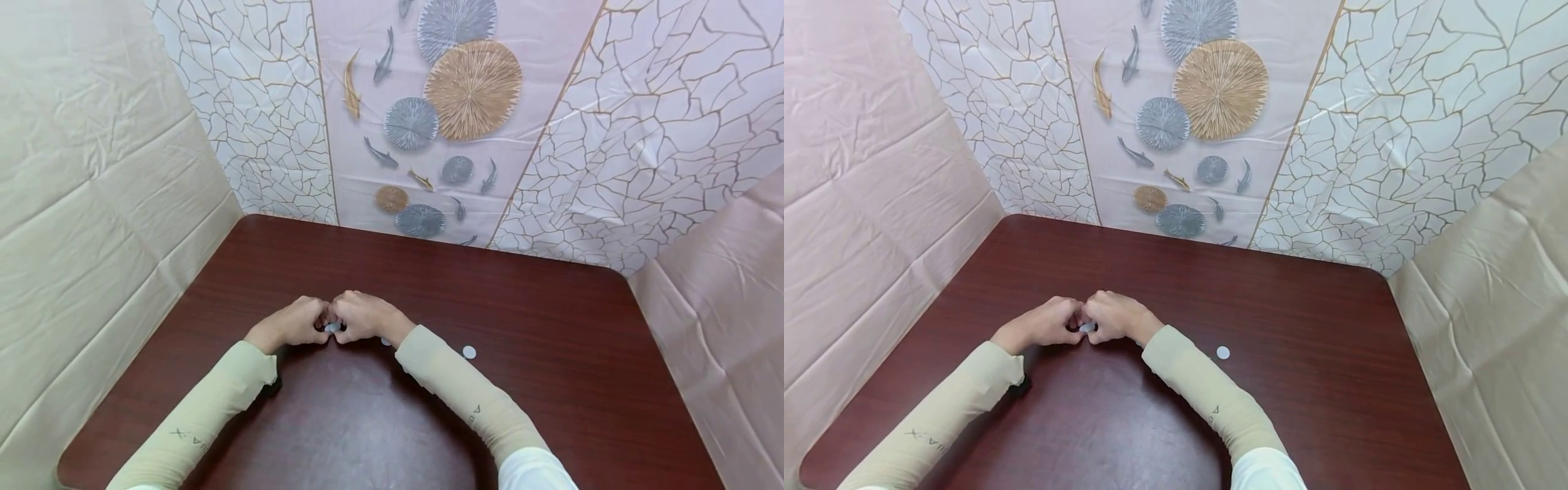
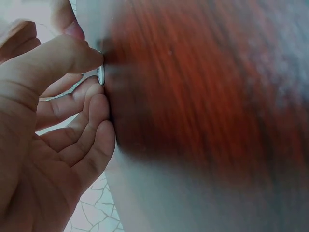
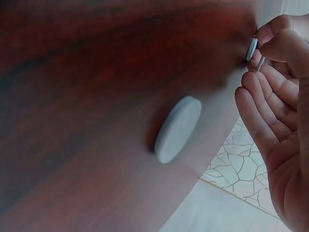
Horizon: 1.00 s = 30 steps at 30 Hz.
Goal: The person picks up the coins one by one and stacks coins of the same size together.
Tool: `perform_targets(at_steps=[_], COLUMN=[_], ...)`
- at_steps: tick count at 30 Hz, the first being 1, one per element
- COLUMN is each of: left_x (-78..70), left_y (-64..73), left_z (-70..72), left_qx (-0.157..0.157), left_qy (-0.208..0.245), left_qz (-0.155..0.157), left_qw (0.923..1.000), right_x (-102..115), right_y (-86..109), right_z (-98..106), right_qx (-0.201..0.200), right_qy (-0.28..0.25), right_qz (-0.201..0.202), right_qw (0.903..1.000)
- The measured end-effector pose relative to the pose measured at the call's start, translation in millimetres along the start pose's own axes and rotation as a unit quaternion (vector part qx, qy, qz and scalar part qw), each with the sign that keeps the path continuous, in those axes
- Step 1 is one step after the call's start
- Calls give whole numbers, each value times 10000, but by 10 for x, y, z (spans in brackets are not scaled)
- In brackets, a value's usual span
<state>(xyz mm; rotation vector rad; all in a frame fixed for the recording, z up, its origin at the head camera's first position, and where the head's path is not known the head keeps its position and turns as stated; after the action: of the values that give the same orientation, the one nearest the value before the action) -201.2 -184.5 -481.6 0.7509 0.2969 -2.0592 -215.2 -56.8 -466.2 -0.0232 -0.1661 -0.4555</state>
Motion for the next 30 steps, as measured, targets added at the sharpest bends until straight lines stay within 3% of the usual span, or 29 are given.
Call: perform_targets(at_steps=[30], left_x=[-7], left_y=[34], left_z=[6], left_qx=[-228], left_qy=[-88], left_qz=[-213], left_qw=[9995], right_x=[55], right_y=[-24], right_z=[-46], right_qx=[-77], right_qy=[228], right_qz=[-88], right_qw=[9997])
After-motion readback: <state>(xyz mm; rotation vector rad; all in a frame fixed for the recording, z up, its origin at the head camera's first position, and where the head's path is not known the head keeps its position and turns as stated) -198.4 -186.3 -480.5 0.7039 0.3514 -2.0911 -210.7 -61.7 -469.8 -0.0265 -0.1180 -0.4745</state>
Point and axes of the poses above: each hand's wrist, its own y-axis away from the middle knuckle, its own z-axis out of the back of the hand, x = y × z, the point moved 5 cm from there along -y, towards the middle knuckle, and after that the axes turned 8 degrees about y, right-handed, at the moved point
